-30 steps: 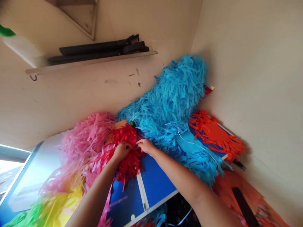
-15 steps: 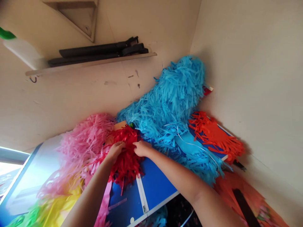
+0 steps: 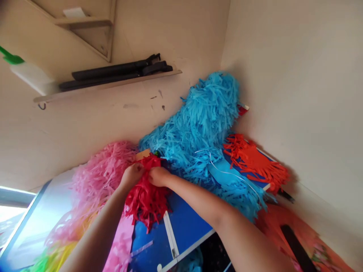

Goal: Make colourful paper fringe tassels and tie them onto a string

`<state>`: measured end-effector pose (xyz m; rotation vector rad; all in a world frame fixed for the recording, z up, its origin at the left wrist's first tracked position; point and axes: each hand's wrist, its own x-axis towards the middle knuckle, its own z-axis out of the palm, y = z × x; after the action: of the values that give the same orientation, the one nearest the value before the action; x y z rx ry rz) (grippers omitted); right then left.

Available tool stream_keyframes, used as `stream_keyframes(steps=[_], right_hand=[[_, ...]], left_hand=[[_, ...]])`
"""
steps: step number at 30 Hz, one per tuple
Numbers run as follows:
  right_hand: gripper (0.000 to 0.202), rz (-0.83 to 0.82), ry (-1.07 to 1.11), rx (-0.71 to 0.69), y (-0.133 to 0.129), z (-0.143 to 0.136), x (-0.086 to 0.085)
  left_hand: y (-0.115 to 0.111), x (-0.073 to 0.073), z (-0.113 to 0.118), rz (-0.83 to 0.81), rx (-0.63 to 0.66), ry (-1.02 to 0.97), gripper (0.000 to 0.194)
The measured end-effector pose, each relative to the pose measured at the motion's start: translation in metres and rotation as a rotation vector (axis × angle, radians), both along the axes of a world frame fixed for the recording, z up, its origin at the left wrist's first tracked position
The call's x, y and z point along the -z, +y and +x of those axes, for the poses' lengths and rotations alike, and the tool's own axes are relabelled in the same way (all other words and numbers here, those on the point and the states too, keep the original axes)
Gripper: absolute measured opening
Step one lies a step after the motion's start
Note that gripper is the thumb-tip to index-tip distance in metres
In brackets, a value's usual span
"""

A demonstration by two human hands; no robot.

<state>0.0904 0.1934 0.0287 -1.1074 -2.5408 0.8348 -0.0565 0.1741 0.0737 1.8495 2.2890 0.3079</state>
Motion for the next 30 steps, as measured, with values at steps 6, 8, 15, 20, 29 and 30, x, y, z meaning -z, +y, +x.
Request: stream_keyframes(steps=[6,8,15,20,29,30], right_hand=[[0.020,-0.144,-0.006,0.037,0.026,-0.049,-0.007],[0.019,-0.181,0.032,0.072,0.026,-0.053,-0.014],[0.038,-0.254,0.415,0.158,-0.040,-0.019,-0.044],[0.053,-0.460,0.941,0.293,-0.105,0.023,-0.040],[0.046,-0.336,1.054,0.939,-0.130,0.197,0.005],[0.049,-0.145,1.029,1.103,-0.132,0.215,0.008]], left_hand=[[-0.004,-0.102,-0.008,0.212,-0.259,0.198,0.032],[-0.015,-0.138,-0.006,0.339,-0.323,0.214,0.032],[-0.095,-0.142,0.032,0.574,0.124,0.366,0.017],[-0.167,-0.071,0.060,0.781,0.633,0.360,0.020],[-0.229,0.053,0.082,0.562,0.561,0.148,0.022],[-0.234,0.066,0.084,0.529,0.555,0.129,0.023]])
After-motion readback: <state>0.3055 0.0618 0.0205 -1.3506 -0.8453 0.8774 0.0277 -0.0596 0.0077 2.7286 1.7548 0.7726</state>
